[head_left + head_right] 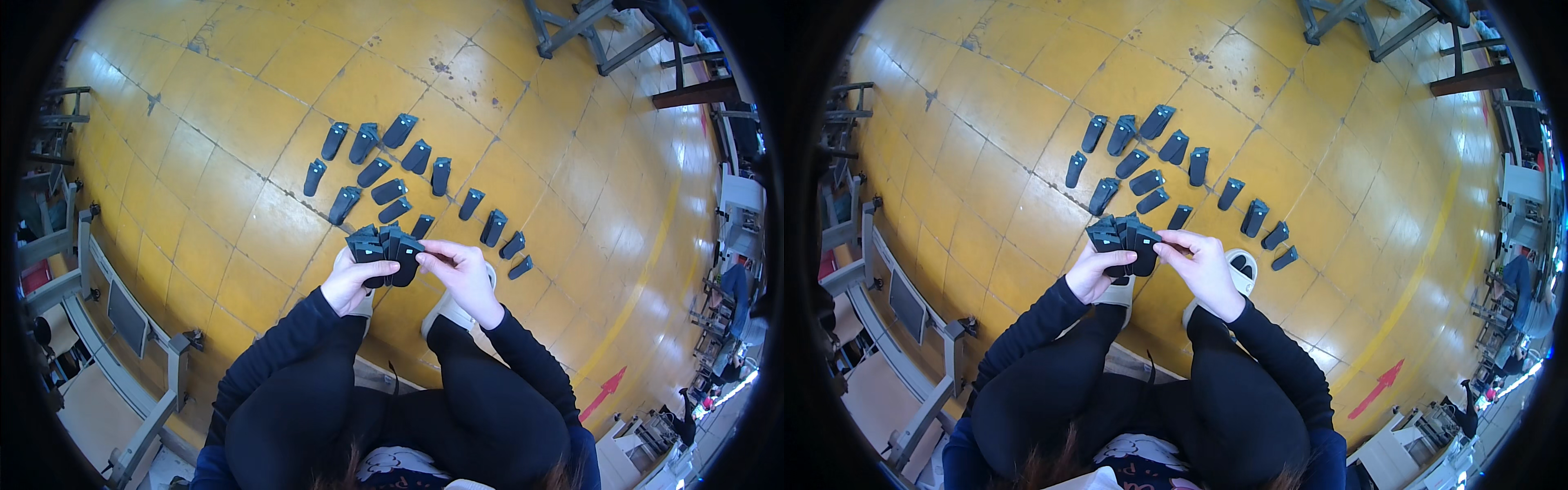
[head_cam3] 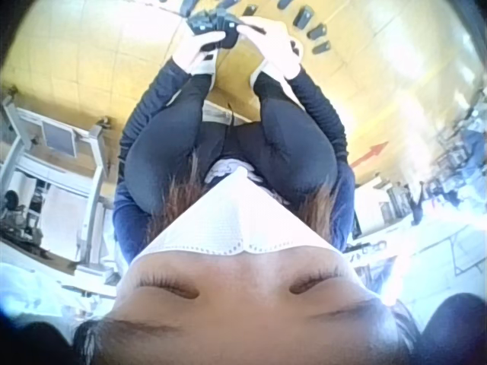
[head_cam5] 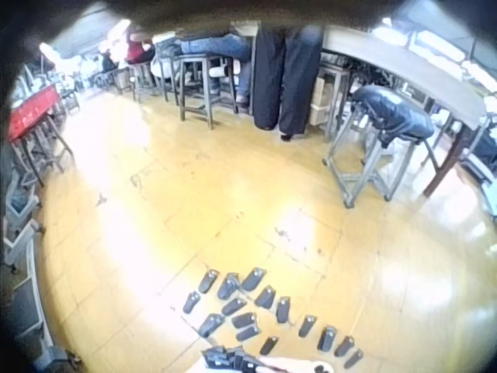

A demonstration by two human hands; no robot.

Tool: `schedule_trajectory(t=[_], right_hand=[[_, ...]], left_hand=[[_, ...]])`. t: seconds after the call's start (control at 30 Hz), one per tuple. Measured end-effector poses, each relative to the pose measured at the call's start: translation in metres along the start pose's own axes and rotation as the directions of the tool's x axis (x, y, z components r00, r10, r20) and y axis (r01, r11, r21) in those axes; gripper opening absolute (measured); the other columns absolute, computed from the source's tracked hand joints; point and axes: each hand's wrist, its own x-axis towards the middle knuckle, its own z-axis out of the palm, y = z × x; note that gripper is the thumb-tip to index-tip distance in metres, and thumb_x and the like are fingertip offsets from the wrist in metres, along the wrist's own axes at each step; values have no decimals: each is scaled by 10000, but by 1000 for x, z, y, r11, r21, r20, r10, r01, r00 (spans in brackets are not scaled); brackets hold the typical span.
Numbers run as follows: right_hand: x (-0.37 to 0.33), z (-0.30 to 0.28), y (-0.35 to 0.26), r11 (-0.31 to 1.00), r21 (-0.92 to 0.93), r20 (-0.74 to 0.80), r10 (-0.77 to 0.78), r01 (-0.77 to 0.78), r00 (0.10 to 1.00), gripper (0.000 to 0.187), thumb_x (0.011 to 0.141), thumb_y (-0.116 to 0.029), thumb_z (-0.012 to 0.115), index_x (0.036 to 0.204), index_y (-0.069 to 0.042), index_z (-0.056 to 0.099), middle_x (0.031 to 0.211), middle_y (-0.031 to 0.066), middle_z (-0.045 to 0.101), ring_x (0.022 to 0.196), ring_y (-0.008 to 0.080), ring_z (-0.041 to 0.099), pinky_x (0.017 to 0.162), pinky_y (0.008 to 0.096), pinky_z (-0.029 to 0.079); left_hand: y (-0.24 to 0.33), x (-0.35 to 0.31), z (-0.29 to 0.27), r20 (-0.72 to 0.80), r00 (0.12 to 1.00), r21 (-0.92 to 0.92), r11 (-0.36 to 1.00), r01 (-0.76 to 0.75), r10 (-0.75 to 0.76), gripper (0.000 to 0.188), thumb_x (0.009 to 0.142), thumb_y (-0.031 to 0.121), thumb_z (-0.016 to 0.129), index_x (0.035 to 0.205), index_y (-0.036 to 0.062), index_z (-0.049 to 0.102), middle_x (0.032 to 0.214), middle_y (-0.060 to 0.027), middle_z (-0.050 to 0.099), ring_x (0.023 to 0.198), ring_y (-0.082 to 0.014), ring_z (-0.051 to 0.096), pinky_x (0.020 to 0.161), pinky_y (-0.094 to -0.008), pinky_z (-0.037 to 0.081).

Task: The person sits on the floor and repeatedly picks up small dark rectangular objects, holding them in both hands and placing them back down in a scattered arrangement. The person continues this pick-up and place-down cycle without forming a clear final stack or container.

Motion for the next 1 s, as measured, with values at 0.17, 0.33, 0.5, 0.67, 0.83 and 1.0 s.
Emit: schedule_trajectory(t=[0.17, 0.33, 0.5, 0.67, 0.83, 1.0], right_hand=[[-2, 0, -1, 998, 66, -44, 20, -17, 999, 191, 873, -8, 629, 1049, 62, 645, 879, 55, 677, 724, 97, 620, 689, 226, 495], [-2, -5, -3, 975, 220, -20, 9, -4, 1000, 131, 868, -13, 634, 995, 20, 634, 879, 19, 647, 750, 86, 598, 718, 221, 476], [2, 6, -5, 975, 222, -62, 37, -22, 997, 162, 862, -15, 644, 1021, -2, 613, 915, -8, 616, 797, 63, 559, 745, 203, 453], [0, -7, 0, 988, 147, 39, 45, -51, 998, 180, 863, -16, 646, 1036, -3, 595, 913, -7, 627, 802, 61, 563, 770, 212, 452], [0, -12, -4, 949, 312, 33, 28, -36, 999, 159, 874, -2, 626, 1028, 12, 590, 912, 37, 661, 802, 91, 598, 763, 235, 471], [0, -16, -7, 969, 246, -65, 10, 6, 998, 142, 873, 0, 624, 1013, -1, 601, 899, 38, 663, 788, 95, 599, 731, 246, 480]], left_hand=[[2, -1, 2, -19, 999, -16, 999, -50, 50, 307, 794, -35, 659, 1093, 17, 609, 994, -51, 664, 891, -124, 633, 790, -263, 503], [1, 0, 1, -37, 996, 59, 996, -74, 76, 282, 781, -17, 687, 1055, 12, 629, 968, -41, 669, 872, -115, 632, 783, -254, 496], [-4, 1, -2, 16, 996, 124, 988, -88, 87, 307, 774, 4, 714, 1068, 14, 624, 970, -38, 667, 862, -115, 635, 770, -255, 500], [-3, -1, 2, 13, 1000, -44, 999, 5, -4, 312, 809, 36, 699, 1106, 30, 601, 1015, -49, 661, 878, -127, 642, 753, -262, 513], [6, -6, 3, -10, 997, -121, 990, 74, -76, 321, 820, 12, 674, 1126, 34, 580, 1045, -55, 656, 899, -141, 644, 780, -287, 522], [3, -2, 8, -93, 981, -62, 983, -174, 168, 318, 799, -40, 661, 1102, 27, 591, 1019, -53, 657, 928, -143, 632, 811, -275, 505]])
